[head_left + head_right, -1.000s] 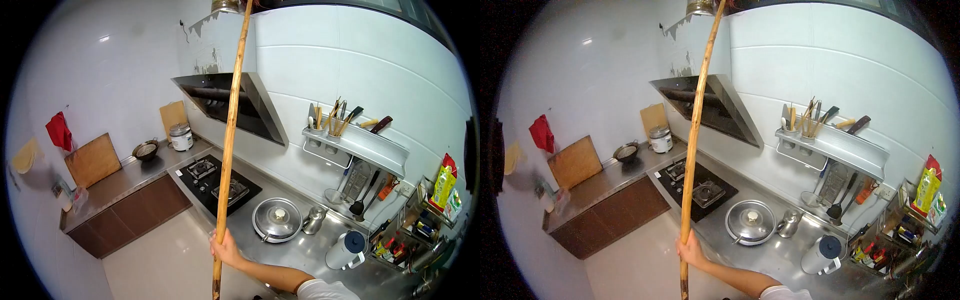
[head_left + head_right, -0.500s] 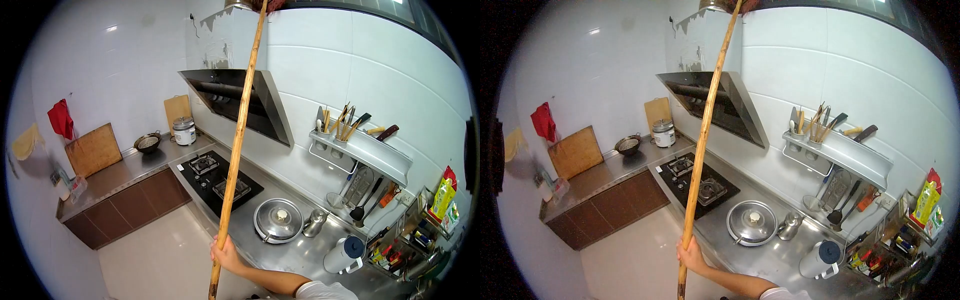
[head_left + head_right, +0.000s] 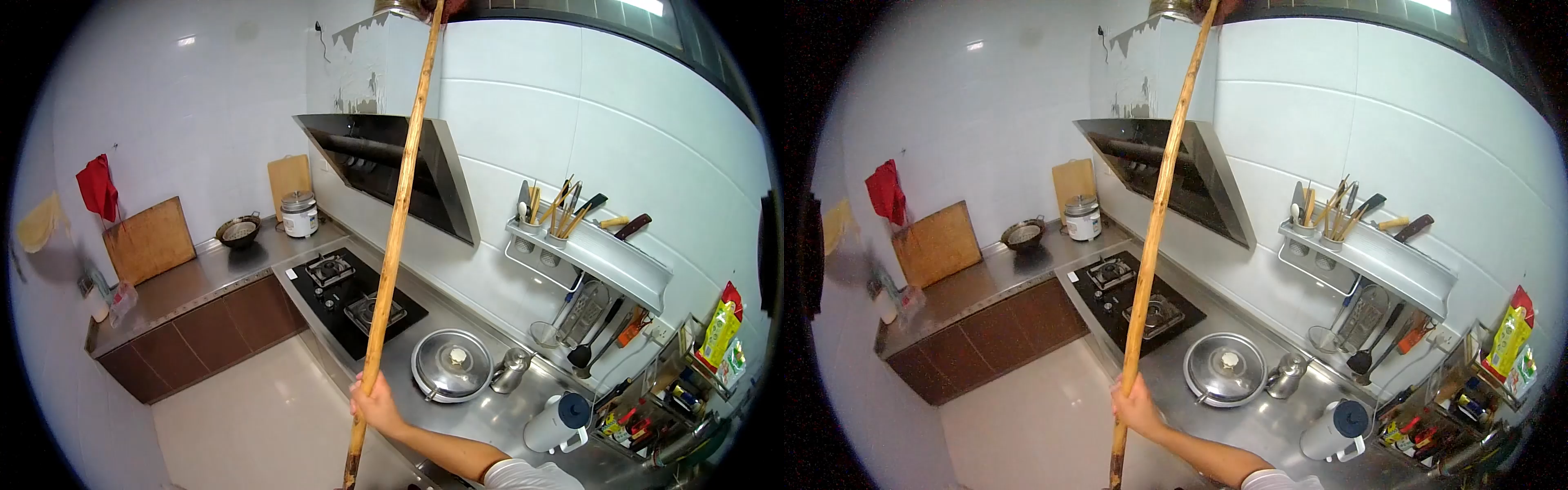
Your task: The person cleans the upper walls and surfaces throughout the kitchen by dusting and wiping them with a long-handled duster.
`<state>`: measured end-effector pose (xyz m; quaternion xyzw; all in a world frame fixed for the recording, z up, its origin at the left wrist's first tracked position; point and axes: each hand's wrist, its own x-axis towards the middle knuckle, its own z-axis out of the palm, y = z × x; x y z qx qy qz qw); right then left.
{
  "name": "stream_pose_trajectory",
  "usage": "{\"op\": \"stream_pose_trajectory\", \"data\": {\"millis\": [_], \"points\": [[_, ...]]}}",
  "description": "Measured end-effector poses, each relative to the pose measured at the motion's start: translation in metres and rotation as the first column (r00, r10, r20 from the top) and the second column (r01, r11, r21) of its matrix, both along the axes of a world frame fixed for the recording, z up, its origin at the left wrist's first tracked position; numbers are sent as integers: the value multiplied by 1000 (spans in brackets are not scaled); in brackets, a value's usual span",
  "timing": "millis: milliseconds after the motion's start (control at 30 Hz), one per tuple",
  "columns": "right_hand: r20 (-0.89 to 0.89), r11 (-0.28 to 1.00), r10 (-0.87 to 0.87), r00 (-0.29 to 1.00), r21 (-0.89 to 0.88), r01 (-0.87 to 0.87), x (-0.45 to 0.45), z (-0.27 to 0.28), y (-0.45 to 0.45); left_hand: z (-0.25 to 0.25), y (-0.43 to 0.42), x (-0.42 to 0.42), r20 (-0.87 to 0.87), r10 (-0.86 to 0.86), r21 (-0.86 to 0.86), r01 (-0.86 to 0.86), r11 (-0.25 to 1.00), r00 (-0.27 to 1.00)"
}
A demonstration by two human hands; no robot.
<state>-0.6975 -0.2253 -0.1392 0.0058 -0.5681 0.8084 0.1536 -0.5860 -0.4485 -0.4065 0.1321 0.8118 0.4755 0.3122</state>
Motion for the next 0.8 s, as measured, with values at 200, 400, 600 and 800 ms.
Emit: {"op": "stream_pose_trajectory", "data": {"millis": [200,400,600,800], "points": [[-40,996,-30,999,87,34,-5,-2,0,-14,4,-1,-61,38,5,-38,999,997],[-56,995,-29,998,90,34,-14,8,0,15,1,-6,0,36,28,-36,999,999],[-73,993,-30,997,109,38,-9,-12,-22,64,-4,-14,57,27,36,-29,999,998],[-80,999,-32,996,-43,28,-30,14,-19,111,-9,-25,130,16,10,-18,1000,991]]}}
